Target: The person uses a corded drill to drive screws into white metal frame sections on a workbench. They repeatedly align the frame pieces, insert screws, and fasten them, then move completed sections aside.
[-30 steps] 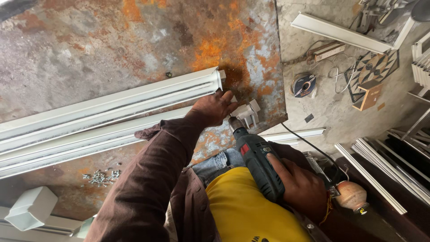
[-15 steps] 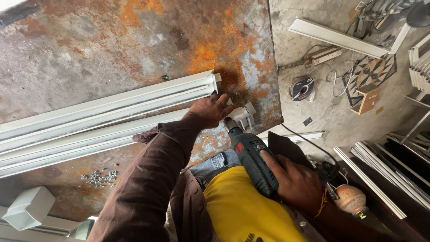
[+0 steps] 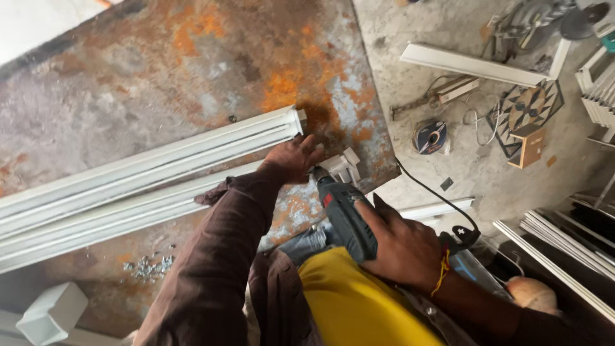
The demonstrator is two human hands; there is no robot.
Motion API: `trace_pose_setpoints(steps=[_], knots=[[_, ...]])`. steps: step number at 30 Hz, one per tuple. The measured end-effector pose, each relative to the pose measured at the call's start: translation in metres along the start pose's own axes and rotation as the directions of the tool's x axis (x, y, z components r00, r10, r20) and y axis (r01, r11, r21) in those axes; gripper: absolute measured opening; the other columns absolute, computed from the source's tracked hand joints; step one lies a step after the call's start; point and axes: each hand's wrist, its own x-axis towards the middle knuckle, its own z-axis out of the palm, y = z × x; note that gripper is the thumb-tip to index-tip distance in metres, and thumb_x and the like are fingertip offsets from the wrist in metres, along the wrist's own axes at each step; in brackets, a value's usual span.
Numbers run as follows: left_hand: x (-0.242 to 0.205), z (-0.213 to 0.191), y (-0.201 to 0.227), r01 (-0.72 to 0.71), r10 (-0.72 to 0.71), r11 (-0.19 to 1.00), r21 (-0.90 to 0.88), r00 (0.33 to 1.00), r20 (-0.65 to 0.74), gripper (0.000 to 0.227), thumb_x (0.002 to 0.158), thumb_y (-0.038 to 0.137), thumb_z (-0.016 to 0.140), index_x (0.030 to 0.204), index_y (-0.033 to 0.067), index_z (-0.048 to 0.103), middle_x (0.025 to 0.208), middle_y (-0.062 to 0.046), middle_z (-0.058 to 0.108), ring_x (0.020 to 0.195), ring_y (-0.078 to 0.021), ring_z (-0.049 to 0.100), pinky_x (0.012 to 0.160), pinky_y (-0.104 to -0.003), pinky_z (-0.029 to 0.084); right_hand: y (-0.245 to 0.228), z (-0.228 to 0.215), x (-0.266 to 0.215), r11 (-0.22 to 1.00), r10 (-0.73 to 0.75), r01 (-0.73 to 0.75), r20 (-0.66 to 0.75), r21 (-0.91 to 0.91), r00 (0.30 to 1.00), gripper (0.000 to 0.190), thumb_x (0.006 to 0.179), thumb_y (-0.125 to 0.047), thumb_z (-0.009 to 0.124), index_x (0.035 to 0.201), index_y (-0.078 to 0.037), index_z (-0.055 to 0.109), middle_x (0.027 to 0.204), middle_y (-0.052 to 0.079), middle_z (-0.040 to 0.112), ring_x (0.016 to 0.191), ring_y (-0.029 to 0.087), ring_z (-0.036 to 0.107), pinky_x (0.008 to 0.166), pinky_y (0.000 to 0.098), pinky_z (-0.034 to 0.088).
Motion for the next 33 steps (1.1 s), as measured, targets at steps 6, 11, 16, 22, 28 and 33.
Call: trace_pose_setpoints(steps=[6, 11, 16, 22, 28, 33], knots=[[-0.004, 0.001, 0.009, -0.009, 0.022, 0.996, 0.092, 0.989, -0.145, 0.095, 0.070, 0.050, 0.084, 0.146, 0.0113, 0.042, 0.144, -0.016, 0.046, 0.132, -0.0370, 0.046, 0.102, -0.046, 0.049, 0.017, 0.022, -0.023, 0.997, -0.074, 0.074, -0.157, -0.006, 0.985, 0.107, 0.060, -0.043, 0.086, 0.155, -0.023, 0.041, 0.107, 0.016, 0.070, 0.088, 0.040, 0.071, 0.073, 0.0504, 0.058], [-0.005, 0.003, 0.036, -0.010, 0.048, 0.984, 0.181, 0.978, -0.204, 0.088, 0.075, 0.054, 0.081, 0.141, 0.0088, 0.045, 0.138, -0.016, 0.050, 0.130, -0.0372, 0.050, 0.100, -0.046, 0.051, 0.043, 0.040, -0.059, 0.993, -0.076, 0.097, -0.286, 0.062, 0.955, 0.104, 0.060, -0.039, 0.087, 0.153, -0.022, 0.045, 0.107, 0.015, 0.074, 0.082, 0.039, 0.072, 0.070, 0.0510, 0.057], [-0.001, 0.015, 0.050, 0.045, 0.047, 0.947, 0.319, 0.960, -0.275, 0.085, 0.078, 0.051, 0.081, 0.141, 0.0064, 0.045, 0.133, -0.016, 0.052, 0.124, -0.0376, 0.053, 0.099, -0.046, 0.052, 0.051, 0.060, -0.066, 0.999, -0.016, 0.026, -0.235, 0.039, 0.972, 0.105, 0.063, -0.042, 0.087, 0.157, -0.027, 0.043, 0.109, 0.014, 0.074, 0.080, 0.039, 0.072, 0.072, 0.0505, 0.058], [-0.006, 0.024, 0.039, 0.130, -0.041, 0.950, 0.282, 0.953, -0.300, 0.091, 0.072, 0.051, 0.084, 0.142, 0.0099, 0.044, 0.137, -0.016, 0.049, 0.126, -0.0364, 0.052, 0.095, -0.045, 0.053, 0.059, 0.080, -0.055, 0.989, -0.083, 0.124, -0.380, 0.085, 0.921, 0.091, 0.068, -0.048, 0.085, 0.147, -0.021, 0.049, 0.098, 0.013, 0.076, 0.080, 0.037, 0.074, 0.071, 0.0484, 0.058], [-0.005, 0.024, 0.040, 0.110, -0.017, 0.952, 0.287, 0.952, -0.307, 0.093, 0.067, 0.049, 0.089, 0.140, 0.0108, 0.046, 0.134, -0.014, 0.051, 0.126, -0.0350, 0.052, 0.101, -0.045, 0.050, 0.046, 0.079, -0.060, 0.976, -0.201, 0.217, -0.475, -0.021, 0.857, 0.092, 0.062, -0.048, 0.085, 0.143, -0.016, 0.054, 0.097, 0.018, 0.075, 0.081, 0.036, 0.074, 0.068, 0.0464, 0.059], [-0.005, 0.028, 0.036, 0.110, -0.031, 0.956, 0.270, 0.959, -0.281, 0.090, 0.069, 0.047, 0.087, 0.143, 0.0147, 0.046, 0.134, -0.011, 0.052, 0.127, -0.0328, 0.053, 0.105, -0.043, 0.050, 0.047, 0.055, -0.059, 0.956, -0.002, 0.117, -0.395, 0.268, 0.919, 0.082, 0.070, -0.050, 0.081, 0.142, -0.020, 0.055, 0.098, 0.018, 0.076, 0.087, 0.039, 0.073, 0.076, 0.0476, 0.058]])
